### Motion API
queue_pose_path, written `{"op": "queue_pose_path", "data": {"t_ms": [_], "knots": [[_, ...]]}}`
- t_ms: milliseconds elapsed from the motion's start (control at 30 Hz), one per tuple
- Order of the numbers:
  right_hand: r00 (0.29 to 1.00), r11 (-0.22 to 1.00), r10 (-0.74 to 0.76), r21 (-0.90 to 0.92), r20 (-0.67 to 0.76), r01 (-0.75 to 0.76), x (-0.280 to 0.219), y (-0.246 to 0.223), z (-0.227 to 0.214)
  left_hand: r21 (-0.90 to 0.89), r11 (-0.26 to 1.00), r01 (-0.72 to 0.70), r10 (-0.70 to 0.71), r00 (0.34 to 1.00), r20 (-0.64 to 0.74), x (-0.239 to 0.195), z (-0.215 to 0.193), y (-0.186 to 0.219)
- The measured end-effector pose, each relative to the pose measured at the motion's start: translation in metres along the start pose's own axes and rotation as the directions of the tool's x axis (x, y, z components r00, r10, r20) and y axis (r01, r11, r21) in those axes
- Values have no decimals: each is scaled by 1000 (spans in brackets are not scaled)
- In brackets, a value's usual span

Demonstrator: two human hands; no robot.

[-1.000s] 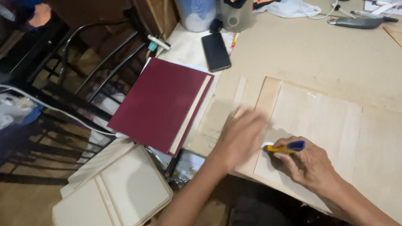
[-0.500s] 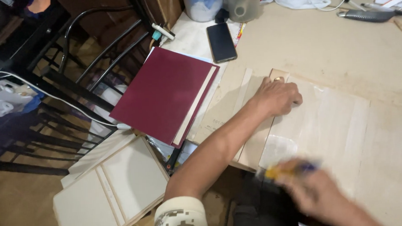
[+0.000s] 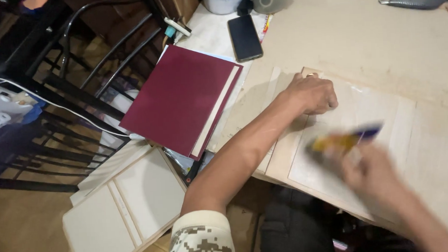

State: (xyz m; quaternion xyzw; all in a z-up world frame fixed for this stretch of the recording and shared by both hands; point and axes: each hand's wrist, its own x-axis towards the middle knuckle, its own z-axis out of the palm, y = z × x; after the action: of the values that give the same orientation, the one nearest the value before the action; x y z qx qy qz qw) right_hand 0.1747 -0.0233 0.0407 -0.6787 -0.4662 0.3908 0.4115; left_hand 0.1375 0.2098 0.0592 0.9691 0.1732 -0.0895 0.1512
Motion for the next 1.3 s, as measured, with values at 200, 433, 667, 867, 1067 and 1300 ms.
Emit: {"op": "queue_pose_path", "data": {"t_ms": [200,433,667,867,1067,1300], "knots": [[958,777,-39,-611,-285,-150,-12,7,1,32,999,-17,18,999,-31,9,9,-4],[978,991,-128,-62,-164,120,-48,-22,-8,39,999,-10,11,999,-37,12,10,1],[976,766,-143,-643,-165,4,-18,9,-34,8,999,49,-49,997,-51,0,2,11],[976,979,-199,-14,94,201,-80,39,-24,35,998,53,-51,998,-45,-1,3,12],[889,906,7,-373,-458,-200,-8,-33,-30,17,997,81,-81,997,-2,-6,0,19],[869,871,-491,11,64,491,-61,-12,-10,17,998,57,-56,997,-51,-4,4,19]]}}
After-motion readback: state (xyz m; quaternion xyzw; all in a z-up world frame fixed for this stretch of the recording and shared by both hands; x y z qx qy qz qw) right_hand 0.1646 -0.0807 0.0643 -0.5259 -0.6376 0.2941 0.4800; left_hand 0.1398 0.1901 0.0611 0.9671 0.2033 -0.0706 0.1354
